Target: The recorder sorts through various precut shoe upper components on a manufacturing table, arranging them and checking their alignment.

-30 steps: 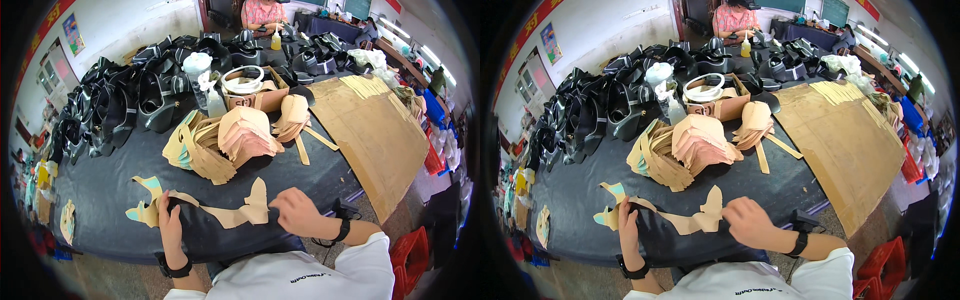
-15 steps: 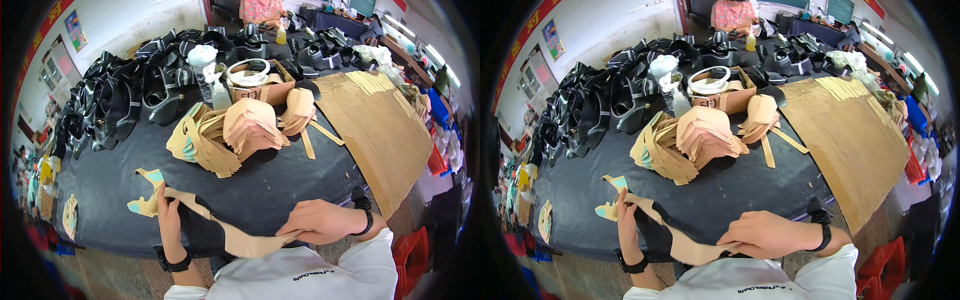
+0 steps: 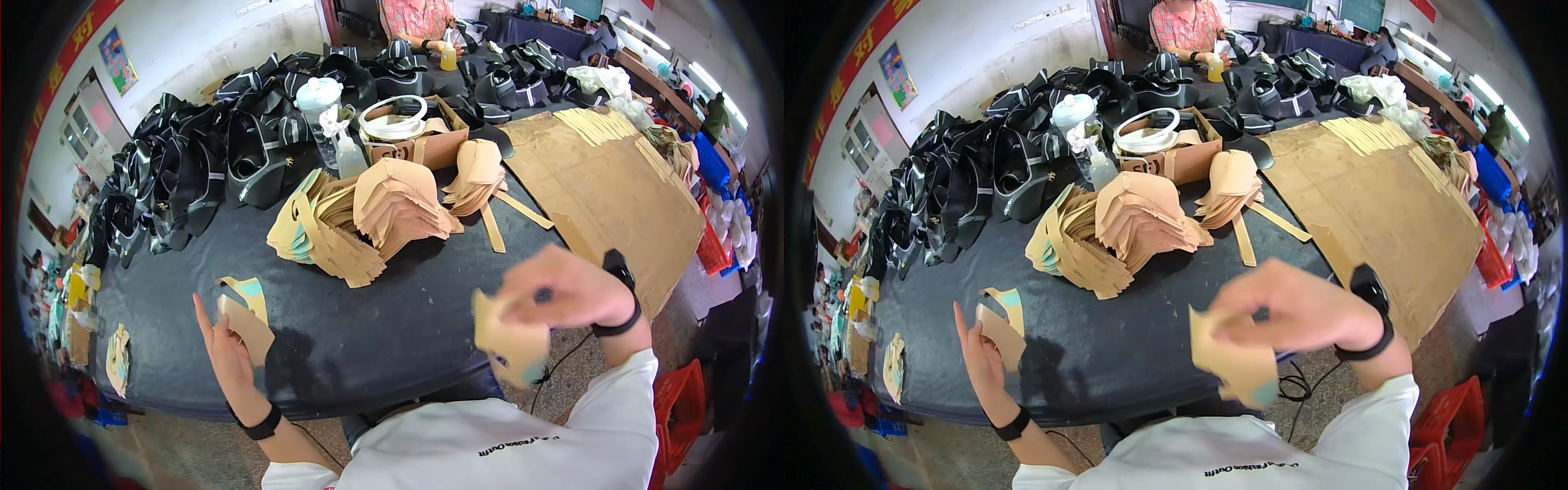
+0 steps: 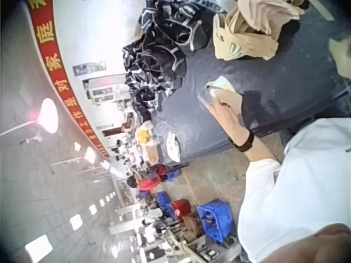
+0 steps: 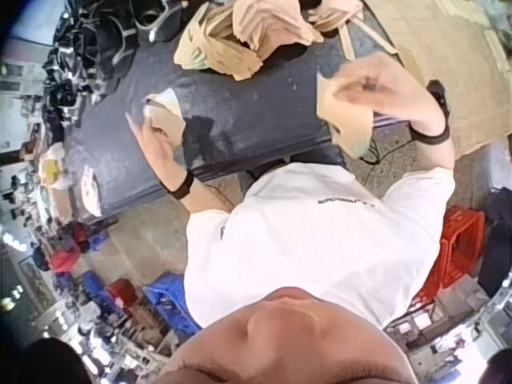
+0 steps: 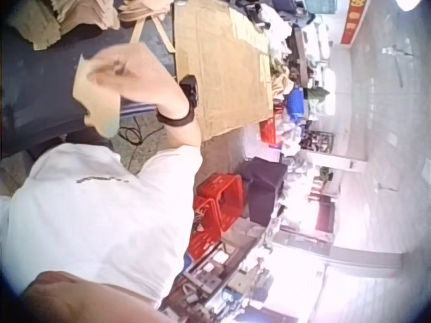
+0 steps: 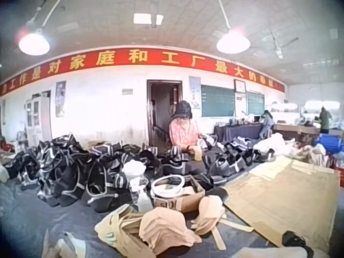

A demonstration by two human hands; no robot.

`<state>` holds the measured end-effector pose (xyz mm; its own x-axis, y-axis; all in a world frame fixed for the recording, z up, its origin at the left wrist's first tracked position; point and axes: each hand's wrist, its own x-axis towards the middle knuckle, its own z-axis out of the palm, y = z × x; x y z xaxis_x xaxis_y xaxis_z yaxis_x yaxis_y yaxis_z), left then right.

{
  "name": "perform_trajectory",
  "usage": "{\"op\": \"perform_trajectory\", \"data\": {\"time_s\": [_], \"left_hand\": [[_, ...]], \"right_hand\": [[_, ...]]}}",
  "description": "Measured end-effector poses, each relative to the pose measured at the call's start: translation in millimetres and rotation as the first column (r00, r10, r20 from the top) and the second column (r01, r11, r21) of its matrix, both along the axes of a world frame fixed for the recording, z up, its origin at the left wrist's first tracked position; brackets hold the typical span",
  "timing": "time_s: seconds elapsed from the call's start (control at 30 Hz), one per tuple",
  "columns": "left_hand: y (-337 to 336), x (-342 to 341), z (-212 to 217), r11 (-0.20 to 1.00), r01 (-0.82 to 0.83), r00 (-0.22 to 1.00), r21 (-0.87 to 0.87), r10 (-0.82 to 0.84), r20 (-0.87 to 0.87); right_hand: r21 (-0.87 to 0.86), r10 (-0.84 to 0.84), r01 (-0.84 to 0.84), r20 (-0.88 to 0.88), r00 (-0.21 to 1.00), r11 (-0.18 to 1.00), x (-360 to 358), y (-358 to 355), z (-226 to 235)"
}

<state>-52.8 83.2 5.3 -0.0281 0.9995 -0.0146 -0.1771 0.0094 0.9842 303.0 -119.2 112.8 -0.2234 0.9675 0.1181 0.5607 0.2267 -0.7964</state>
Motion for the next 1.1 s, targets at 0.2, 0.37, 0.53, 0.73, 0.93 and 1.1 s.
{"op": "perform_trajectory", "data": {"time_s": [0.2, 0.37, 0.53, 0.73, 0.93, 1.1], "left_hand": [[7, -16, 3, 0.993, -0.062, 0.245, 0.099, 0.111, -0.963], [-41, 20, 30, 0.885, 0.252, 0.459, 0.392, 0.247, -0.853], [-81, 70, 6, 0.364, 0.899, 0.288, 0.245, -0.069, -0.955], [-105, 85, -30, 0.236, 0.966, 0.169, 0.103, -0.283, -0.944], [-117, 104, -39, 0.342, 0.897, 0.442, 0.279, -0.707, -0.552], [-140, 120, -39, 0.167, 0.985, 0.171, 0.040, -0.931, -0.323]], "right_hand": [[0.456, -0.180, 0.105, 0.124, 0.976, 0.884, -19, 41, -1], [0.679, -0.307, -0.221, 0.566, 0.765, 0.700, -58, 34, -65], [0.530, -0.159, -0.430, 0.745, 0.648, 0.731, -66, -2, -159], [0.400, 0.075, -0.286, 0.468, 0.881, 0.871, -66, -8, -143], [0.662, -0.026, -0.077, 0.144, 0.989, 0.745, -77, 28, -90], [0.785, -0.116, 0.134, -0.079, 0.990, 0.604, -96, 46, -78]]}}
